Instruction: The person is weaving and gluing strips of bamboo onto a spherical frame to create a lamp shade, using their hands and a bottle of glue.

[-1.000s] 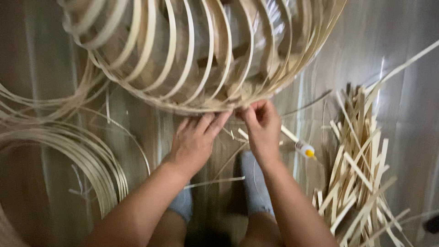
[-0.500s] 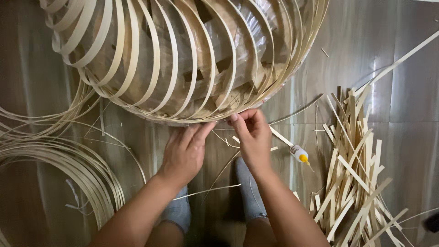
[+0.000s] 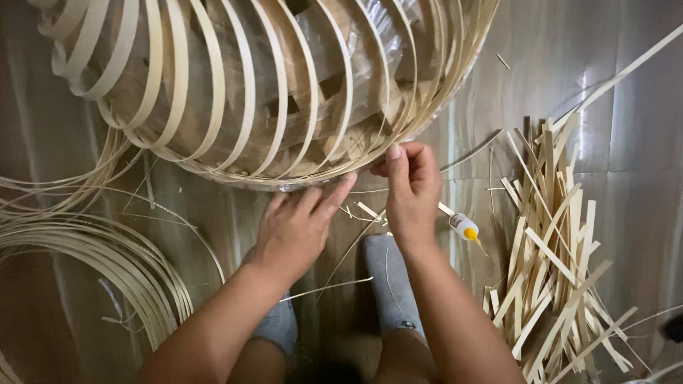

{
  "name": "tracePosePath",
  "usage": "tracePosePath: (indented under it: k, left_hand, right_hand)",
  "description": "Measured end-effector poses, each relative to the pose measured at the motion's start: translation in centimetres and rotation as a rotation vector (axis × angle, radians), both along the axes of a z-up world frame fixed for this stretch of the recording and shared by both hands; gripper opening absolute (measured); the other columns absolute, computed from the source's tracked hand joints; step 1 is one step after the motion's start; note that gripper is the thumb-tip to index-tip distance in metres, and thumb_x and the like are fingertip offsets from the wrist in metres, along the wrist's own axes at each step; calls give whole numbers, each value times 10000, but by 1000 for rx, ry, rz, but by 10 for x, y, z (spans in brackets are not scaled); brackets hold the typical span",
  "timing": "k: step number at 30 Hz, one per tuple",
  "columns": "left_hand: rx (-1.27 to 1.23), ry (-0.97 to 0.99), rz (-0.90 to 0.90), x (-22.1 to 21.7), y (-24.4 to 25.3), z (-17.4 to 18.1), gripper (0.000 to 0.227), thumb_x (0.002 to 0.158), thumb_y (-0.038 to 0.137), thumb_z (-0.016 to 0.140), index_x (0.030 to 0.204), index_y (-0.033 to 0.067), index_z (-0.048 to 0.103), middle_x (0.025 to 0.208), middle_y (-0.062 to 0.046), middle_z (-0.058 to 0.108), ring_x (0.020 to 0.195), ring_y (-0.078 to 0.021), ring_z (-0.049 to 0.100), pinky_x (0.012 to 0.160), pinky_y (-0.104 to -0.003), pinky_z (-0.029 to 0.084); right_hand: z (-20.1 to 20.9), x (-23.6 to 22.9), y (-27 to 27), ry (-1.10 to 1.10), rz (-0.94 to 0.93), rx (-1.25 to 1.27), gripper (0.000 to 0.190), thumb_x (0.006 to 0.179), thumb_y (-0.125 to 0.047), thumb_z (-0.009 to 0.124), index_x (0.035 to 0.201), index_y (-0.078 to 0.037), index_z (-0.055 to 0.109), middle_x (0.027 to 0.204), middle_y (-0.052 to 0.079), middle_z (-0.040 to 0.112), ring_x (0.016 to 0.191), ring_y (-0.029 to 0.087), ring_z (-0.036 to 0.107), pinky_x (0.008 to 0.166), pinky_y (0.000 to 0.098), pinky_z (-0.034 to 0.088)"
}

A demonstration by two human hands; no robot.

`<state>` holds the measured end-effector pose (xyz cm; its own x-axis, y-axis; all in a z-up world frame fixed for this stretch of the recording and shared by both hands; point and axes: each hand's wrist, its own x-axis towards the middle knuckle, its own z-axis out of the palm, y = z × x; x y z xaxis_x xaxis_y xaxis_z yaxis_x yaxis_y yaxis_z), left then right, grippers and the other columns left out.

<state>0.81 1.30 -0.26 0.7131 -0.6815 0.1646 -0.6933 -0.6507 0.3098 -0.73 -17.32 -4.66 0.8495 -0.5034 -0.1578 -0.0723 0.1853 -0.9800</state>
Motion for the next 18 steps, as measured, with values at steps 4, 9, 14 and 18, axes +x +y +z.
tracePosePath:
  k: [4,9,14,18]
  left_hand:
    - [69,43,25,2,-10,1,768,869,62,681,1573,259,445,1000,-67,646,860,-257,682,854,-422,527]
    - [130,16,45,0,-14,0,774,856,68,666,1576,241,441,1030,-63,678,879,-250,689,855,-415,534]
    - [132,-23,36,2,-20,8,777,849,44,651,1577,204,430,1149,-69,693,979,-271,701,893,-421,535]
    - [52,-55,24,3,-23,13,782,831,63,645,1568,199,422,1237,-110,672,1048,-307,688,936,-443,531]
  right_hand:
    - [-1,1,2,29,-17,-34,140,1068,-145,605,1007,-27,563,903,34,680,833,93,675,785,257,572]
    - [-8,2,4,-19,-26,15,143,1058,-113,641,1007,-14,552,914,44,668,837,106,666,794,265,577]
    - [-3,3,2,67,-27,3,159,1031,-153,645,987,-20,570,893,44,697,827,104,689,781,260,582]
    - [-6,-6,2,16,-24,152,189,1021,-177,669,1016,-16,571,923,47,706,866,113,674,826,269,560]
